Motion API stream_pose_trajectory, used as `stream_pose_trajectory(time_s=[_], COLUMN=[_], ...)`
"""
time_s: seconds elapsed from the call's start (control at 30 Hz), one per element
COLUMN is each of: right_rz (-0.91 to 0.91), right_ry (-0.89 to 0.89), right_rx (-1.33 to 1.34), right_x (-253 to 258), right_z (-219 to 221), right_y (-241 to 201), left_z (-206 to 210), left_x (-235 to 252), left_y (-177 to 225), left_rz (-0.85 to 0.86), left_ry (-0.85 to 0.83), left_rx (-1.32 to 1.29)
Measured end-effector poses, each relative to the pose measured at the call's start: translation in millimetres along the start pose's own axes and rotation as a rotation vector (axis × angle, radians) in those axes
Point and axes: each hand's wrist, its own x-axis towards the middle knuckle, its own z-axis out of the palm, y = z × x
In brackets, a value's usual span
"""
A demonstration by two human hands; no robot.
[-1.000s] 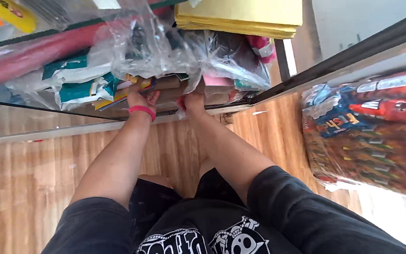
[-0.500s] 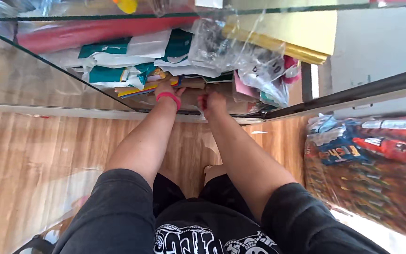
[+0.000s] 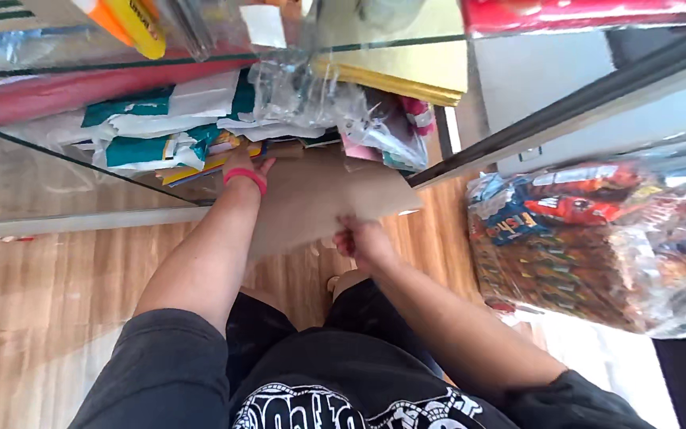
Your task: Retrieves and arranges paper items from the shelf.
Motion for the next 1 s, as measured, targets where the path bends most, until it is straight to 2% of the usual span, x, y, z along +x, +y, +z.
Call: stream_pose_trajectory(time_s=[0.1,0.23,0.37,0.5,0.6,0.67,0.83,0.9,1.0], right_rz=[0.055,-0.023,-0.073,-0.052,-0.032,-0.050,-0.122,-0.095,-0.030], right_ry=[-0.021,-0.024,0.100,0.148,0.202,0.291,0.497,0.631,0.800], right_rx=[0.018,-0.010,-0.038,0.005,0.044,0.055,0.081,0.140,0.217], right_x=[-42,-87,-119,-147,-170,-188,-234,-244,-240], right_z=[-35,-90,-138,-164,-178,-203,-303,-322,-327], right_y=[31,57,77,101,100,97,101,107,115], left_z=[-5,-14,-32,-44,-45,-45,-49,-50,-41], left_x=[-4,-6,-1,4,6,7,2,-13,-37], left_y=[-4,-22,-44,-53,-52,-52,-61,-78,-107], left_rz=[0.008,0.007,-0.024,-0.050,-0.067,-0.072,-0.105,-0.132,-0.210], left_ry=[-0.019,-0.009,-0.026,-0.051,-0.061,-0.052,-0.062,-0.076,-0.164], left_rx=[-0.002,-0.056,-0.082,-0.084,-0.107,-0.110,-0.074,-0.013,0.053])
